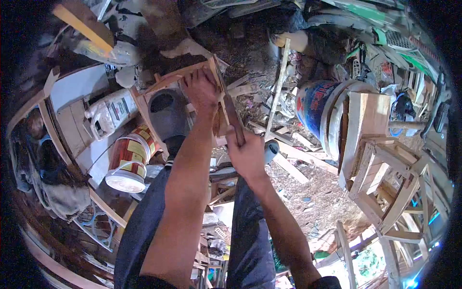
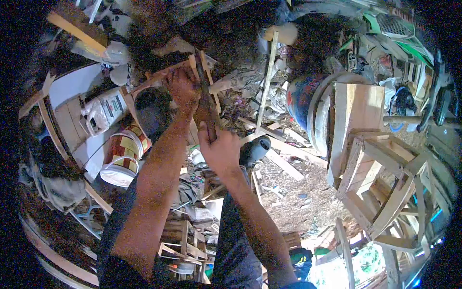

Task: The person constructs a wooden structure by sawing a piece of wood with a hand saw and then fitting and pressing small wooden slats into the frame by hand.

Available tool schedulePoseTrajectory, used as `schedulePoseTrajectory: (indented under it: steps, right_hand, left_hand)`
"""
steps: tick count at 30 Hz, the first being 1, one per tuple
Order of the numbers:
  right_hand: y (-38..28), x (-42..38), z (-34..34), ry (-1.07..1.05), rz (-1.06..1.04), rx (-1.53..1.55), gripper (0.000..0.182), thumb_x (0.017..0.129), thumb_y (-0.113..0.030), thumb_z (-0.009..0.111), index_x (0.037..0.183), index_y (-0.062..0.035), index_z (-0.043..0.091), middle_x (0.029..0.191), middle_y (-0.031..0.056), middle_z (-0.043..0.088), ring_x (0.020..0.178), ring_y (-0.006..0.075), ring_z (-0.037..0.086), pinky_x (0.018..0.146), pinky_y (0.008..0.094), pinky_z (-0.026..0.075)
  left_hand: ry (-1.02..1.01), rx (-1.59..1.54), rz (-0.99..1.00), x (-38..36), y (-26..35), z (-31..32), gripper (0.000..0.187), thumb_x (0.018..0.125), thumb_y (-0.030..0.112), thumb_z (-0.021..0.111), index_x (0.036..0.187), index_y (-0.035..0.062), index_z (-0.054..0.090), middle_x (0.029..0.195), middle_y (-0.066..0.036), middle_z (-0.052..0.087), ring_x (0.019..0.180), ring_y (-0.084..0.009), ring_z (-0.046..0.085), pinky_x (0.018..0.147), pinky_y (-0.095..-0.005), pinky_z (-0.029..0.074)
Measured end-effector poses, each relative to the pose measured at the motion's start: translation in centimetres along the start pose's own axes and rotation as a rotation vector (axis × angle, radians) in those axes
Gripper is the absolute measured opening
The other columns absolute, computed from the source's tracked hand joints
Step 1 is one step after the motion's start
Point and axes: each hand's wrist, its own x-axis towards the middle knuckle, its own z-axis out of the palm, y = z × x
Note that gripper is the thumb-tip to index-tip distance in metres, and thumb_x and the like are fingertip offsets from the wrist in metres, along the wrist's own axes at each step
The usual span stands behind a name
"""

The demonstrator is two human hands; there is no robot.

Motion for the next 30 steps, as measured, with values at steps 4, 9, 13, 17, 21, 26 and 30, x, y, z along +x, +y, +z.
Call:
schedulePoseTrajectory:
  steps: [4,9,13,17,21,26,30]
  right_hand:
    - [-0.5,-7.8,-3.8,-0.095,0.174,0.005,0.029,0.092,-0.026,0.051,0.089,-0.0018,0.067,0.060,0.0109,0.061,0.045,0.0139,0.049,0.045,0.0318,0.039]
    - [2.0,-3.0,-0.6,-0.017,0.091,0.186,0.028,0.090,-0.026,0.055,0.083,-0.0008,0.065,0.055,0.0078,0.056,0.046,0.0093,0.044,0.045,0.0302,0.036]
    - [1.1,-1.5,-0.3,-0.021,-0.010,0.098,0.025,0.090,-0.023,0.055,0.089,-0.0012,0.067,0.057,0.0088,0.058,0.047,0.0100,0.046,0.046,0.0310,0.038]
    - [0.5,-9.6,-4.1,0.077,0.101,0.221,0.024,0.091,-0.021,0.052,0.096,-0.0026,0.067,0.057,0.0091,0.058,0.048,0.0073,0.046,0.046,0.0307,0.039]
    - [2.2,-1.7,0.4,-0.055,0.092,0.028,0.023,0.086,-0.026,0.059,0.088,-0.0034,0.065,0.059,0.0132,0.060,0.051,0.0207,0.054,0.049,0.0361,0.044]
    - [1.3,-6.4,-2.6,0.066,0.069,0.066,0.025,0.086,-0.025,0.060,0.086,-0.0005,0.066,0.051,0.0112,0.055,0.044,0.0131,0.052,0.044,0.0325,0.039]
    - [1.1,-7.7,-3.2,0.089,0.052,0.173,0.027,0.086,-0.025,0.060,0.089,0.0003,0.066,0.050,0.0132,0.054,0.044,0.0140,0.053,0.044,0.0328,0.040]
  left_hand:
    - [-0.014,-0.022,-0.037,-0.3,0.2,-0.4,0.026,0.088,0.020,0.046,0.087,0.0015,0.065,0.089,-0.016,0.064,0.094,-0.0314,0.056,0.093,-0.0475,0.035]
    - [-0.014,0.063,-0.042,0.2,0.6,-0.8,0.027,0.089,0.020,0.046,0.089,0.0023,0.066,0.088,-0.016,0.065,0.092,-0.0309,0.057,0.093,-0.0466,0.036]
    - [-0.101,-0.080,-0.098,-0.2,-0.3,-0.5,0.029,0.089,0.024,0.045,0.098,0.0036,0.063,0.098,-0.016,0.062,0.100,-0.0324,0.053,0.096,-0.0487,0.033]
    - [-0.001,0.005,-0.026,0.2,0.5,-1.1,0.026,0.088,0.018,0.047,0.088,0.0026,0.067,0.091,-0.016,0.064,0.097,-0.0311,0.055,0.091,-0.0452,0.037]
    - [0.000,0.035,-0.033,0.4,0.5,-0.8,0.026,0.088,0.018,0.046,0.087,0.0018,0.066,0.091,-0.016,0.064,0.097,-0.0315,0.055,0.090,-0.0456,0.037]
    - [0.018,-0.060,-0.061,0.2,0.5,-0.4,0.030,0.088,0.023,0.045,0.087,0.0007,0.066,0.092,-0.017,0.064,0.097,-0.0336,0.054,0.090,-0.0481,0.036]
    - [0.000,0.035,-0.025,-0.3,0.3,-0.9,0.030,0.088,0.023,0.045,0.089,0.0016,0.066,0.092,-0.017,0.064,0.097,-0.0339,0.054,0.091,-0.0492,0.036]
